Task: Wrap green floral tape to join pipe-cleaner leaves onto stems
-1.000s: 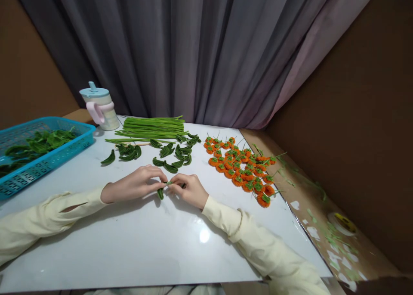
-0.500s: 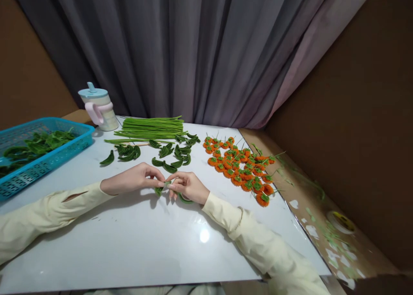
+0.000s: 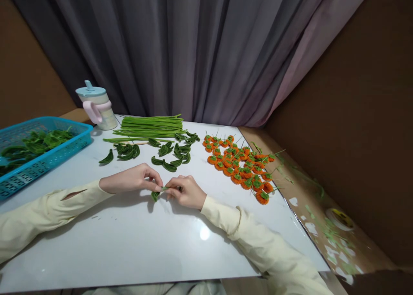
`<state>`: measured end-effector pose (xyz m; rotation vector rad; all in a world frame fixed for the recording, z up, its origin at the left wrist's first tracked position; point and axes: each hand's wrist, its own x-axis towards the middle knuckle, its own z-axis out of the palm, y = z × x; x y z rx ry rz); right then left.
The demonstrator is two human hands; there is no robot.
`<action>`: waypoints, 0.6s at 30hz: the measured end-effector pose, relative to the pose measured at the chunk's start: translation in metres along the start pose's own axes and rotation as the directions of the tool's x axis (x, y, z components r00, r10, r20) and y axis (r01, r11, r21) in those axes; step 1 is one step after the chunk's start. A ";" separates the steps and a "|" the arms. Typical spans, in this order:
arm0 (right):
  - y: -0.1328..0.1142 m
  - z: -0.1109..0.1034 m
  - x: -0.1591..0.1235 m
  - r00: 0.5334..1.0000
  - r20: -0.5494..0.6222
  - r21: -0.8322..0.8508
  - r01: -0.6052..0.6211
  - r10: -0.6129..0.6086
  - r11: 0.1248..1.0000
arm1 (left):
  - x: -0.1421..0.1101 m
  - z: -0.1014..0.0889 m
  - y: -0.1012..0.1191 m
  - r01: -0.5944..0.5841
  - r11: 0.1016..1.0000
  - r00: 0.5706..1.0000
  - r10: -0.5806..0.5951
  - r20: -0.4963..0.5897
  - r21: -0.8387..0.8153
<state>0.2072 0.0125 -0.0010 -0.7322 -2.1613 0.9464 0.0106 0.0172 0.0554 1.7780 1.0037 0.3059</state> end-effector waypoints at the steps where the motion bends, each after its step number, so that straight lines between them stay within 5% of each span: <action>1: 0.000 0.001 0.000 0.998 -0.006 -0.062 0.059 -0.060 0.996 | 0.001 -0.001 -0.002 0.023 0.999 0.999 -0.022 0.024 -0.036; 8: 0.000 0.003 -0.001 0.939 0.138 -0.178 0.336 -0.314 0.925 | 0.005 -0.003 -0.013 0.212 0.942 0.959 -0.150 0.239 -0.261; 18: -0.005 -0.006 0.001 0.960 0.230 0.039 0.158 -0.163 0.987 | 0.008 0.001 -0.014 0.269 0.897 0.931 -0.150 0.332 -0.351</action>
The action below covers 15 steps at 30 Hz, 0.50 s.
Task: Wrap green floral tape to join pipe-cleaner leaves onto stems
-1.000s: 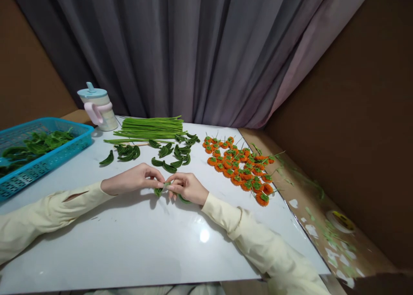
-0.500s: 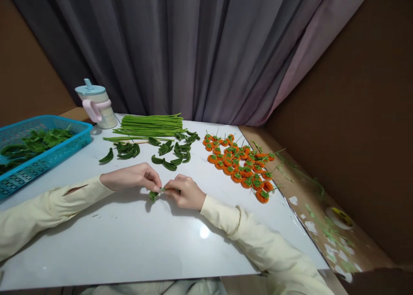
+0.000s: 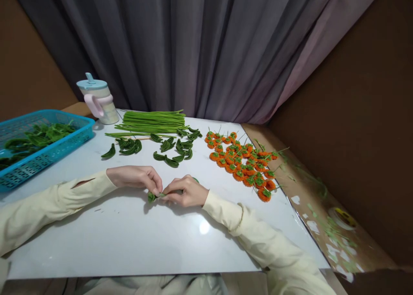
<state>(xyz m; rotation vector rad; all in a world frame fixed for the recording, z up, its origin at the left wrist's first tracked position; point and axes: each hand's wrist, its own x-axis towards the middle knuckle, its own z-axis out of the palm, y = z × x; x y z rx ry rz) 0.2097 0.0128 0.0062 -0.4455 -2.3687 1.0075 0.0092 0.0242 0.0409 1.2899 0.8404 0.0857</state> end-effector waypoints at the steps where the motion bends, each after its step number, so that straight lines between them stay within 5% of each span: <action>1: 0.000 0.000 0.000 1.000 0.006 0.021 -0.012 0.012 1.000 | 0.000 -0.001 -0.001 0.003 1.000 1.000 -0.003 0.008 0.007; 6: 0.001 0.003 0.000 0.987 -0.029 0.132 -0.156 0.161 0.979 | -0.002 -0.005 0.004 -0.006 0.977 0.999 0.016 -0.048 0.212; 9: 0.003 0.003 0.002 0.954 -0.085 0.303 -0.251 0.288 0.919 | -0.010 -0.004 0.012 -0.071 0.914 0.953 0.180 -0.244 0.399; 10: 0.003 0.003 0.003 0.940 -0.094 0.382 -0.271 0.329 0.884 | -0.013 -0.003 0.015 -0.106 0.858 0.889 0.308 -0.338 0.503; 12: 0.004 0.003 0.005 0.912 -0.093 0.534 -0.292 0.399 0.793 | -0.020 0.005 0.018 -0.128 0.610 0.667 0.636 -0.388 0.782; 13: 0.005 0.002 0.005 0.901 -0.086 0.594 -0.297 0.426 0.748 | -0.023 0.009 0.018 -0.096 0.411 0.550 0.781 -0.295 0.907; 14: 0.005 0.002 0.006 0.891 -0.083 0.638 -0.297 0.447 0.710 | -0.025 0.015 0.016 -0.048 0.184 0.494 0.859 -0.137 0.982; 15: 0.005 0.001 0.007 0.883 -0.083 0.670 -0.293 0.461 0.682 | -0.025 0.020 0.014 -0.003 -0.015 0.484 0.875 0.015 1.000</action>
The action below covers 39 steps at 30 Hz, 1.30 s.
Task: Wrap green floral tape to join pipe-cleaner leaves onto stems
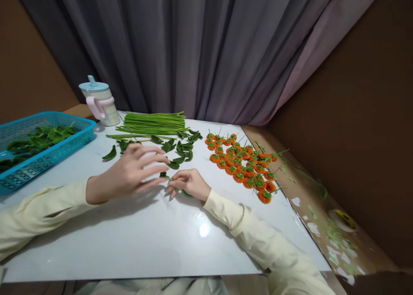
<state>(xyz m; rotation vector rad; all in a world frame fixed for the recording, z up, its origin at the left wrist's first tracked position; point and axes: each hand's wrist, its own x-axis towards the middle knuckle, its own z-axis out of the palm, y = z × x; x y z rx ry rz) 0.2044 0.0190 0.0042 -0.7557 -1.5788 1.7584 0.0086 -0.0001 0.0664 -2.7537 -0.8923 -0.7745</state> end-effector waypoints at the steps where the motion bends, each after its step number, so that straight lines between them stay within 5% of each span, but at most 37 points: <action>1: 0.000 -0.001 0.001 1.000 -0.009 0.032 -0.005 0.005 0.999 | -0.002 0.002 0.005 -0.107 0.988 0.994 0.107 0.008 0.115; 5: -0.001 -0.003 0.002 1.000 -0.011 0.104 -0.018 0.020 0.994 | -0.010 0.019 0.010 -0.262 0.889 0.963 0.266 0.041 0.376; 12: -0.001 -0.005 0.002 0.998 0.049 0.098 -0.030 0.025 0.995 | -0.012 0.030 -0.001 -0.306 0.896 0.947 0.321 0.006 0.321; 18: -0.001 -0.005 0.000 0.992 0.127 0.003 -0.027 0.026 1.000 | -0.011 0.028 -0.002 -0.127 0.992 0.989 0.127 0.071 -0.003; 27: 0.002 -0.006 -0.003 0.984 0.155 -0.265 0.132 -0.093 0.955 | -0.010 0.028 -0.004 0.083 0.940 0.977 -0.011 0.214 -0.330; 31: 0.001 -0.002 -0.004 0.981 0.123 -0.410 0.190 -0.153 0.892 | -0.010 0.029 -0.006 0.194 0.903 0.957 -0.087 0.278 -0.384; 39: 0.003 0.001 -0.005 0.982 0.093 -0.408 0.189 -0.166 0.893 | -0.006 0.028 -0.011 0.423 0.771 0.877 -0.217 0.429 -0.476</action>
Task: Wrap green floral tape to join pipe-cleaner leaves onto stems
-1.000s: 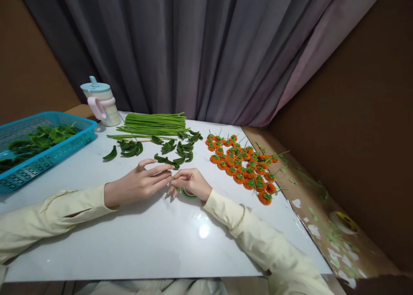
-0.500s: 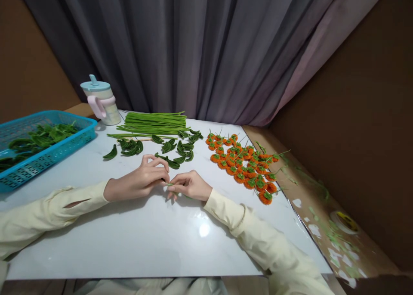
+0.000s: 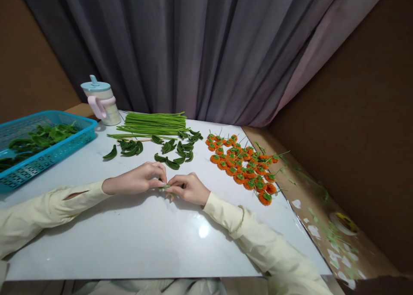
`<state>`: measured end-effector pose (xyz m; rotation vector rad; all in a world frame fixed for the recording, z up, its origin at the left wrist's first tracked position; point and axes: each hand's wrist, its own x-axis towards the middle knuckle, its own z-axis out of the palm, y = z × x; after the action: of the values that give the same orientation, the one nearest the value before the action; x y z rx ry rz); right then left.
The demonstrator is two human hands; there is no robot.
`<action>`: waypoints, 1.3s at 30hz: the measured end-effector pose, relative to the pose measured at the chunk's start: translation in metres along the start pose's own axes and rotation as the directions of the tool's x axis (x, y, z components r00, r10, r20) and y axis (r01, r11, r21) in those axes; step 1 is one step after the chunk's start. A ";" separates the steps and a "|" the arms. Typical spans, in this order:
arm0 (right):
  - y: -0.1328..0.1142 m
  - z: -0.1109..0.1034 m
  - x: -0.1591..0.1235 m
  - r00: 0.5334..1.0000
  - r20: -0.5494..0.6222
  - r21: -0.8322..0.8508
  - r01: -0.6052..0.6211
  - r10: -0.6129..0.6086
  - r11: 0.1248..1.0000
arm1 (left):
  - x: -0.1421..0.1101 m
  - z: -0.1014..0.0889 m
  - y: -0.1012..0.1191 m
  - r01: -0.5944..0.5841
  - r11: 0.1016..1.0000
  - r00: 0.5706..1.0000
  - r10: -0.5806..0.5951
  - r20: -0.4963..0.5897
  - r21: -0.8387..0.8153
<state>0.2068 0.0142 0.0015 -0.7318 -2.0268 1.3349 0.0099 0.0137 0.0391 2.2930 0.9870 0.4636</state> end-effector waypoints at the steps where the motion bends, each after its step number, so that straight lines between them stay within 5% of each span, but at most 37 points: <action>1: 0.001 -0.001 0.000 1.000 0.000 -0.001 0.004 -0.004 1.000 | 0.000 0.000 0.000 0.002 1.000 1.000 -0.002 -0.005 0.006; 10: 0.003 -0.003 0.002 0.994 -0.105 -0.136 0.012 -0.026 0.991 | 0.000 0.007 0.003 0.006 0.992 0.992 0.010 -0.125 0.128; 15: 0.005 0.000 0.001 0.956 -0.251 -0.390 0.044 -0.152 0.920 | 0.010 0.002 -0.001 0.134 0.977 0.988 -0.145 -0.051 -0.166; 18: 0.010 -0.003 0.004 0.939 -0.311 -0.392 0.014 -0.146 0.920 | 0.016 0.008 -0.009 0.181 0.942 0.981 -0.192 -0.014 -0.282; 20: 0.012 -0.005 0.006 0.934 -0.349 -0.318 -0.040 -0.078 0.947 | 0.016 0.015 -0.015 0.090 0.986 0.976 -0.115 -0.185 -0.139; 22: 0.013 -0.007 0.008 0.922 -0.387 -0.213 -0.092 0.002 0.973 | 0.014 0.023 -0.020 -0.030 0.983 0.931 0.093 -0.354 0.179; 24: 0.014 -0.008 0.010 0.914 -0.401 -0.118 -0.120 0.064 0.986 | 0.010 0.029 -0.025 -0.123 0.880 0.880 0.310 -0.360 0.458; 27: 0.014 -0.007 0.010 0.927 -0.360 -0.025 -0.124 0.107 0.992 | 0.008 0.033 -0.031 -0.182 0.738 0.819 0.480 -0.315 0.650; 32: 0.015 -0.006 0.010 0.930 -0.358 -0.046 -0.101 0.078 0.994 | 0.010 0.036 -0.033 -0.169 0.688 0.772 0.538 -0.340 0.705; 39: 0.013 -0.005 0.006 0.945 -0.326 -0.237 -0.044 -0.037 0.970 | 0.009 0.035 -0.024 -0.187 0.871 0.818 0.394 -0.419 0.454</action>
<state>0.2082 0.0256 -0.0082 -0.9961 -1.9300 0.9009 0.0210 0.0209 -0.0022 2.7870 1.0279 1.1361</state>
